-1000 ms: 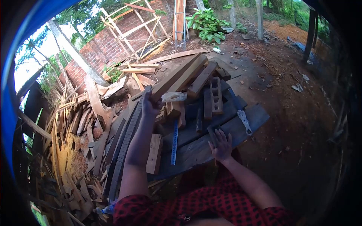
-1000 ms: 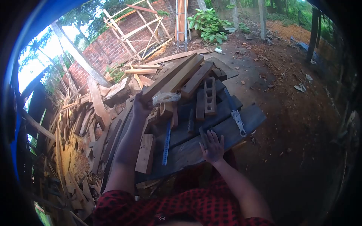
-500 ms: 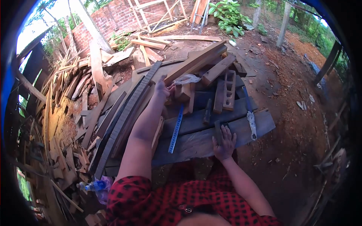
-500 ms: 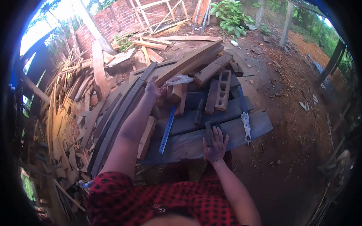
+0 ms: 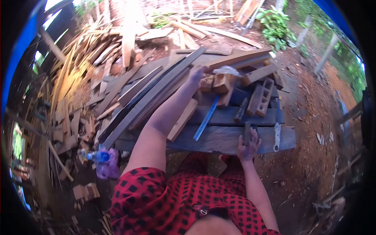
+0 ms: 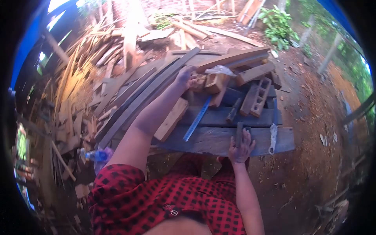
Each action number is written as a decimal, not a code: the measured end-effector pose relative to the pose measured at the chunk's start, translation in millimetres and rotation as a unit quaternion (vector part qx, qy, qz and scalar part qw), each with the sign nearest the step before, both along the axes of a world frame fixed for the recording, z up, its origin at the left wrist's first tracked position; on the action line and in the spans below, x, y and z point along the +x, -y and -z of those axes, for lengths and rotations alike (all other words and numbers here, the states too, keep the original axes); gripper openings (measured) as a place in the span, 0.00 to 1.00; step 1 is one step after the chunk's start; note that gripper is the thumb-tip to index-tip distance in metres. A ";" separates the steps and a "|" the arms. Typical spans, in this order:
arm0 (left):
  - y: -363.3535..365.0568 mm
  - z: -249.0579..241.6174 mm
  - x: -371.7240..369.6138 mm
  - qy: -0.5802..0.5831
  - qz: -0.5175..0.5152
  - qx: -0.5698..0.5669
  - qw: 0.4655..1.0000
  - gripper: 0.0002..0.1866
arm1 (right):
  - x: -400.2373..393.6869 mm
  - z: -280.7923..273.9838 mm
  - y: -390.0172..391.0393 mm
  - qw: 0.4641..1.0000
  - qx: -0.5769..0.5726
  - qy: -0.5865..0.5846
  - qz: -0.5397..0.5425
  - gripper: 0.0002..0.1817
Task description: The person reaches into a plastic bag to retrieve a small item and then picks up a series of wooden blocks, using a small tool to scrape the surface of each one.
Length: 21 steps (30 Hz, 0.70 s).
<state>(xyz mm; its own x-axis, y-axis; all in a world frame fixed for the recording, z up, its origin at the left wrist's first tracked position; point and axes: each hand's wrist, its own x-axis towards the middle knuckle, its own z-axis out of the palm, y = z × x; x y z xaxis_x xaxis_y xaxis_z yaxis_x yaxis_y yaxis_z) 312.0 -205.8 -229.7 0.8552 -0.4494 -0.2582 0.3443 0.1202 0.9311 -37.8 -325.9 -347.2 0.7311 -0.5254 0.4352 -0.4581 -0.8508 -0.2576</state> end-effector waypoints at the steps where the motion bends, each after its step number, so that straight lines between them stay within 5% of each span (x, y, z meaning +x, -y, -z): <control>1: -17.9 -4.9 -8.2 -0.003 -0.013 0.002 1.000 0.37 | 0.3 0.2 -1.0 1.000 0.002 -0.003 -0.013 0.27; 9: -194.2 -21.4 -97.1 0.230 -0.059 0.169 0.957 0.37 | -1.4 2.0 -2.8 1.000 0.014 -0.001 0.005 0.27; 13: -307.3 -8.6 -111.4 0.451 -0.109 0.560 0.686 0.37 | -0.6 5.7 -0.5 1.000 -0.010 -0.024 0.000 0.28; 15: -339.0 -8.4 -131.5 0.410 -0.130 0.650 0.626 0.38 | -0.7 6.3 -1.2 0.999 -0.018 -0.025 0.010 0.29; 21: -369.9 8.8 -144.9 0.315 -0.084 0.724 0.608 0.32 | -2.2 5.9 -1.0 1.000 -0.008 -0.028 0.009 0.30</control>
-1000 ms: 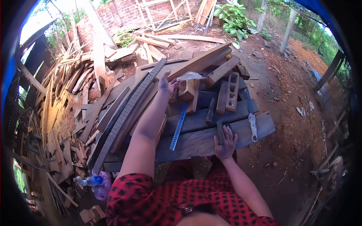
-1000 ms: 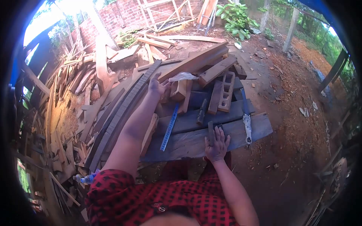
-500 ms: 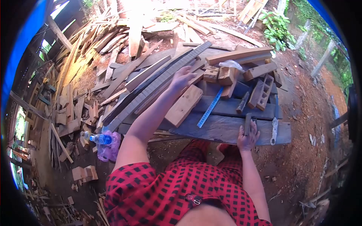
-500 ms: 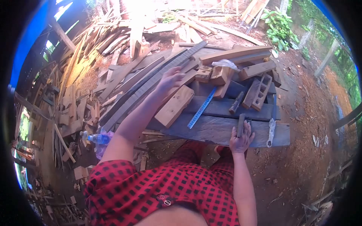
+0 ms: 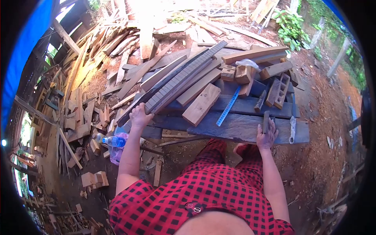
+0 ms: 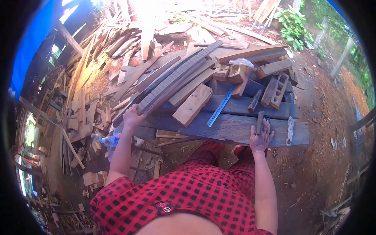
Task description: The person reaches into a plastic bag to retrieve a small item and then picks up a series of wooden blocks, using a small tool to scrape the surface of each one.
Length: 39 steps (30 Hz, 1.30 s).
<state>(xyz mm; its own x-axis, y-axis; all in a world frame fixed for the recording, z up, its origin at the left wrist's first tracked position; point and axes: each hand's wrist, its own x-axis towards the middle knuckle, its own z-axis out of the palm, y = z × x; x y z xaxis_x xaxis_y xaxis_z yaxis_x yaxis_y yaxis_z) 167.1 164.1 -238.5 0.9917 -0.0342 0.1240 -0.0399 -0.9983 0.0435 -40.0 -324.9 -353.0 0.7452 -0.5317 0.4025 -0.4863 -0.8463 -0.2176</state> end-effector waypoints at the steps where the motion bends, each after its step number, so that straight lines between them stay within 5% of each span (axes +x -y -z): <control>1: -0.7 2.7 1.6 0.015 0.008 -0.003 1.000 0.30 | -0.1 1.2 0.6 1.000 -0.001 -0.003 -0.002 0.30; 16: -10.9 4.4 -18.6 0.084 0.088 -0.143 0.982 0.31 | -6.2 -3.9 1.5 0.998 0.052 0.026 -0.001 0.27; 20: -6.0 -13.6 -26.2 0.105 0.145 -0.238 0.954 0.25 | -7.2 -2.6 6.4 0.993 0.102 0.067 0.005 0.27; 23: 6.8 -23.0 -28.0 0.111 0.188 -0.274 0.937 0.22 | -4.6 3.8 23.1 0.967 0.210 0.139 0.028 0.28; 25: 27.2 -34.0 -33.9 0.113 0.203 -0.276 0.933 0.22 | -16.0 -20.3 34.2 0.820 0.504 0.266 0.048 0.25; 27: 56.4 -44.4 -45.0 0.111 0.274 -0.286 0.911 0.23 | -30.3 -48.3 35.2 0.797 0.368 0.478 0.005 0.27; 29: 75.1 -44.6 -46.4 0.110 0.298 -0.264 0.911 0.23 | -46.4 -56.9 52.6 0.752 0.363 0.547 0.057 0.28; 39: 140.1 -28.6 -35.0 0.028 0.391 -0.178 0.902 0.26 | -113.7 -59.3 91.4 0.717 0.398 0.556 0.136 0.28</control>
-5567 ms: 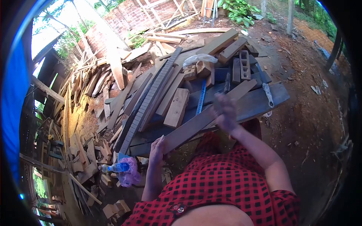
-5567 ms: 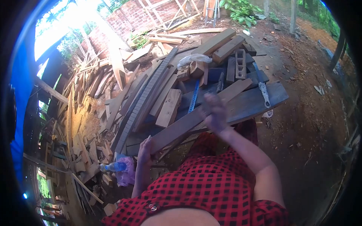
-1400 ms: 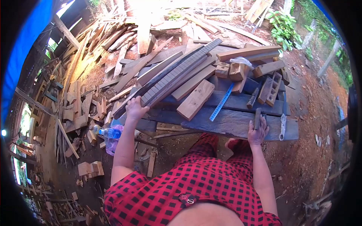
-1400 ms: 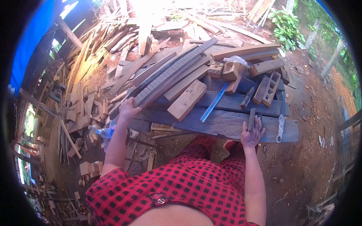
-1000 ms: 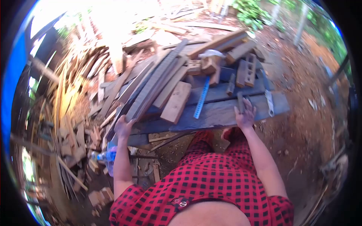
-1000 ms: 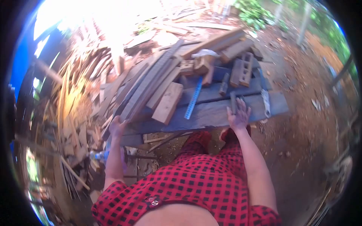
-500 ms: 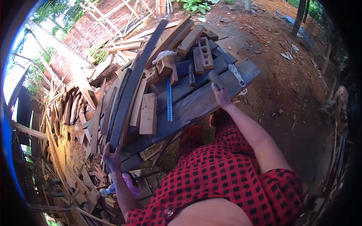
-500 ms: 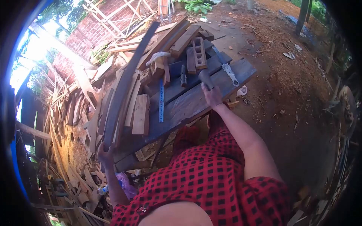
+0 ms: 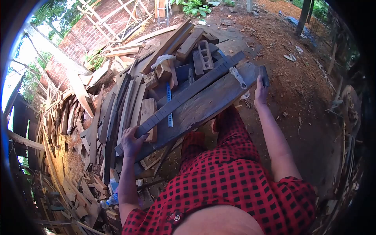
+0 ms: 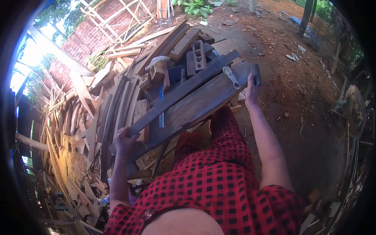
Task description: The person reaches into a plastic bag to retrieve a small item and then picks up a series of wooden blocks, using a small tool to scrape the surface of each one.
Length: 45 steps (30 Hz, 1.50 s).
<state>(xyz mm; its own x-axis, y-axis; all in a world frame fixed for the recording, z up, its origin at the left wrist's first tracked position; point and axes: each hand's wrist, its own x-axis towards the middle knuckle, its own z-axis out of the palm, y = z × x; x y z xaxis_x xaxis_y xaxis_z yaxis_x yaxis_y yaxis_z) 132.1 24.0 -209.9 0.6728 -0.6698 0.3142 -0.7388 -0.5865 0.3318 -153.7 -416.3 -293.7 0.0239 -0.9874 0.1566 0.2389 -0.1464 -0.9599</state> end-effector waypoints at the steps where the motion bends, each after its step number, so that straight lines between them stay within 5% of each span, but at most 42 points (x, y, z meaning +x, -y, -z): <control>1: 2.8 1.4 1.3 -0.006 0.004 0.025 1.000 0.26 | -1.6 1.1 0.9 1.000 0.000 -0.004 -0.022 0.31; 5: 2.3 14.0 9.4 0.002 0.024 0.061 0.998 0.27 | 6.4 -6.1 -10.9 1.000 -0.001 -0.003 -0.030 0.31; 11: 3.0 21.8 9.1 0.005 0.022 0.081 0.996 0.30 | 46.1 -0.7 -24.8 0.981 -0.083 -0.166 -0.058 0.31; 15: 8.2 17.8 -4.2 0.050 -0.009 0.114 0.992 0.31 | 97.0 -4.8 -67.8 0.893 -0.261 -0.342 -0.134 0.23; 19: 9.1 30.2 -1.4 -0.006 -0.004 0.118 0.993 0.33 | 134.9 -9.1 -146.6 0.833 -0.435 -0.260 -0.221 0.25; 21: 9.9 31.5 0.3 0.015 0.008 0.106 0.994 0.33 | 150.3 2.8 -187.5 0.723 -0.552 -0.311 -0.276 0.29; 24: 13.0 24.5 7.0 0.013 0.045 0.040 0.998 0.31 | 153.0 11.5 -221.8 0.671 -0.619 -0.262 -0.312 0.31; 27: 13.6 18.0 22.0 0.028 0.061 0.086 0.994 0.29 | 146.3 11.3 -187.1 0.679 -0.608 -0.294 -0.289 0.32; 31: 25.6 26.3 29.3 0.068 0.073 0.052 0.994 0.30 | 128.3 22.2 -83.3 0.828 -0.401 -0.307 -0.243 0.31; 33: 28.2 30.3 29.4 0.071 0.080 0.056 0.993 0.30 | 121.4 47.8 -22.7 0.824 -0.335 -0.449 -0.085 0.30; 36: 35.8 23.6 23.0 0.030 0.057 0.092 0.994 0.31 | 117.1 43.9 17.1 0.777 -0.277 -0.564 -0.022 0.30; 38: 43.9 13.5 18.8 0.008 0.044 0.114 0.992 0.31 | 121.8 19.3 -15.8 0.798 -0.229 -0.549 -0.097 0.31; 40: 46.8 11.3 20.5 -0.013 0.019 0.145 0.989 0.32 | 125.9 5.1 -65.7 0.826 -0.300 -0.417 -0.230 0.33; 42: 47.5 18.4 30.3 -0.013 0.026 0.141 0.990 0.32 | 141.0 17.1 -119.0 0.746 -0.431 -0.422 -0.283 0.32; 45: 45.1 23.9 48.2 0.003 0.032 0.124 0.992 0.33 | 154.9 3.8 -161.0 0.703 -0.496 -0.366 -0.355 0.31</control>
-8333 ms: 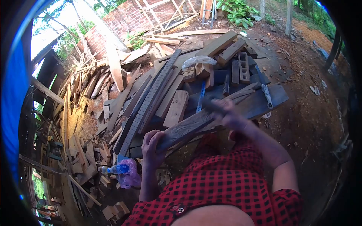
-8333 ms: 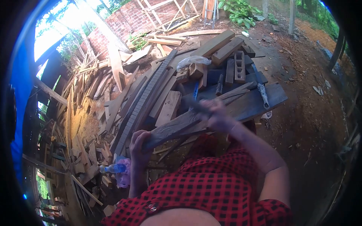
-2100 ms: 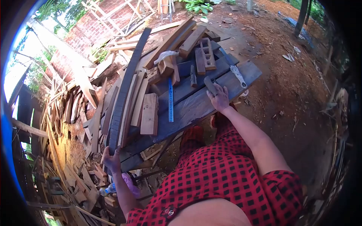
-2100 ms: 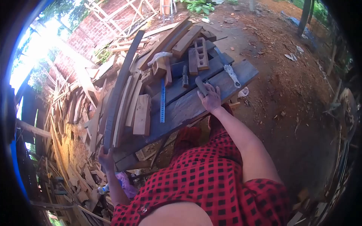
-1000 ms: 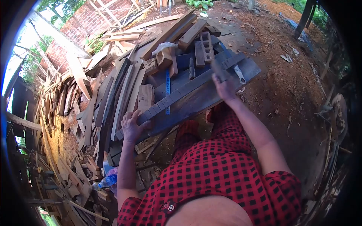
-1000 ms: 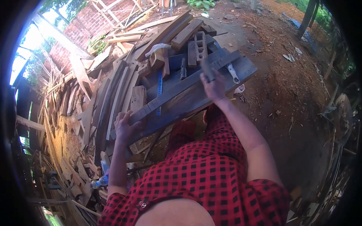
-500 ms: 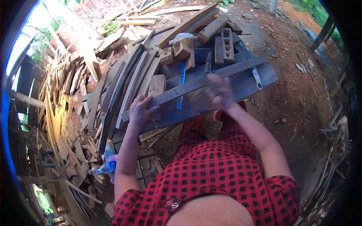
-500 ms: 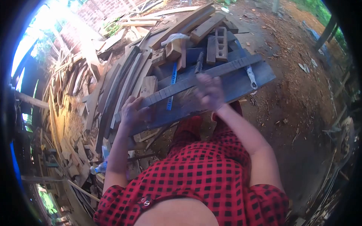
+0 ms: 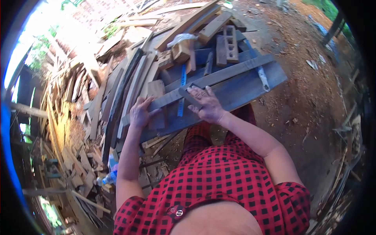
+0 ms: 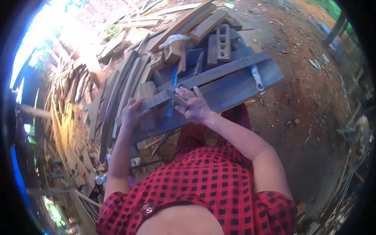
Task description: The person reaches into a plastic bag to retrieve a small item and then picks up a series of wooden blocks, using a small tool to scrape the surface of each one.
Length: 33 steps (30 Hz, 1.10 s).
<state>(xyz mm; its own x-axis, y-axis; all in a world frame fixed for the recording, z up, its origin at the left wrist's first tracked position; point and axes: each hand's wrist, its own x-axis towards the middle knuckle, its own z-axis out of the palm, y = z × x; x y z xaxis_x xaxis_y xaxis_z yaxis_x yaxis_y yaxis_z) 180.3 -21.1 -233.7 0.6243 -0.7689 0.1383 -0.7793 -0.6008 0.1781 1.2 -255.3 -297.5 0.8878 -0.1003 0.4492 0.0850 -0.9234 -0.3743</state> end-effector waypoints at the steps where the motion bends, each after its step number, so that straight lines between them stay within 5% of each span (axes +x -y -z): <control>1: 0.3 1.0 2.8 0.011 0.014 -0.020 1.000 0.33 | 1.3 -3.2 -0.2 1.000 0.006 0.000 -0.019 0.31; 3: 5.0 1.3 0.2 0.068 0.027 -0.020 0.997 0.33 | -2.1 -8.4 26.1 1.000 0.009 -0.028 -0.005 0.31; 6: 7.2 -18.3 -9.7 0.006 -0.027 0.048 0.998 0.31 | -16.2 -11.2 73.0 0.997 -0.029 0.063 0.030 0.28; 7: 0.7 -8.1 -2.9 0.015 -0.008 0.030 0.999 0.33 | -20.9 -2.3 92.6 0.996 0.007 0.072 0.048 0.22; 8: 3.0 -26.3 -9.0 -0.064 -0.052 0.086 0.993 0.33 | -28.1 -10.2 97.9 0.979 0.179 0.064 0.072 0.20; 9: -3.1 -17.1 -3.6 -0.021 -0.033 0.061 0.997 0.35 | -33.5 -13.6 118.4 0.983 0.161 0.017 0.081 0.19; 10: -6.7 -15.0 0.1 -0.016 -0.007 0.054 0.998 0.37 | -43.3 31.2 162.1 0.989 0.058 0.003 0.135 0.19; 11: -8.3 -21.1 -0.9 -0.036 -0.024 0.084 0.996 0.39 | -54.6 123.1 248.5 0.952 -0.292 -0.023 0.087 0.19; 12: -7.3 -25.3 -2.5 -0.054 -0.068 0.118 0.989 0.42 | -57.2 80.6 234.9 0.987 -0.074 -0.077 0.118 0.20; 14: -11.4 -22.7 -2.5 -0.060 -0.052 0.108 0.991 0.45 | -58.0 143.4 302.7 0.943 -0.310 -0.027 0.120 0.21; 17: -12.7 -14.1 -3.6 -0.073 -0.052 0.073 0.993 0.41 | -45.5 104.4 257.1 0.889 -0.399 -0.130 0.184 0.21; 21: -13.2 -14.4 -2.8 -0.095 -0.050 0.077 0.991 0.39 | -31.8 40.8 171.1 0.969 -0.086 0.075 0.217 0.30; 33: -15.6 -15.7 -4.7 -0.101 -0.062 0.056 0.991 0.44 | 21.6 42.6 160.6 0.977 -0.083 0.064 0.185 0.29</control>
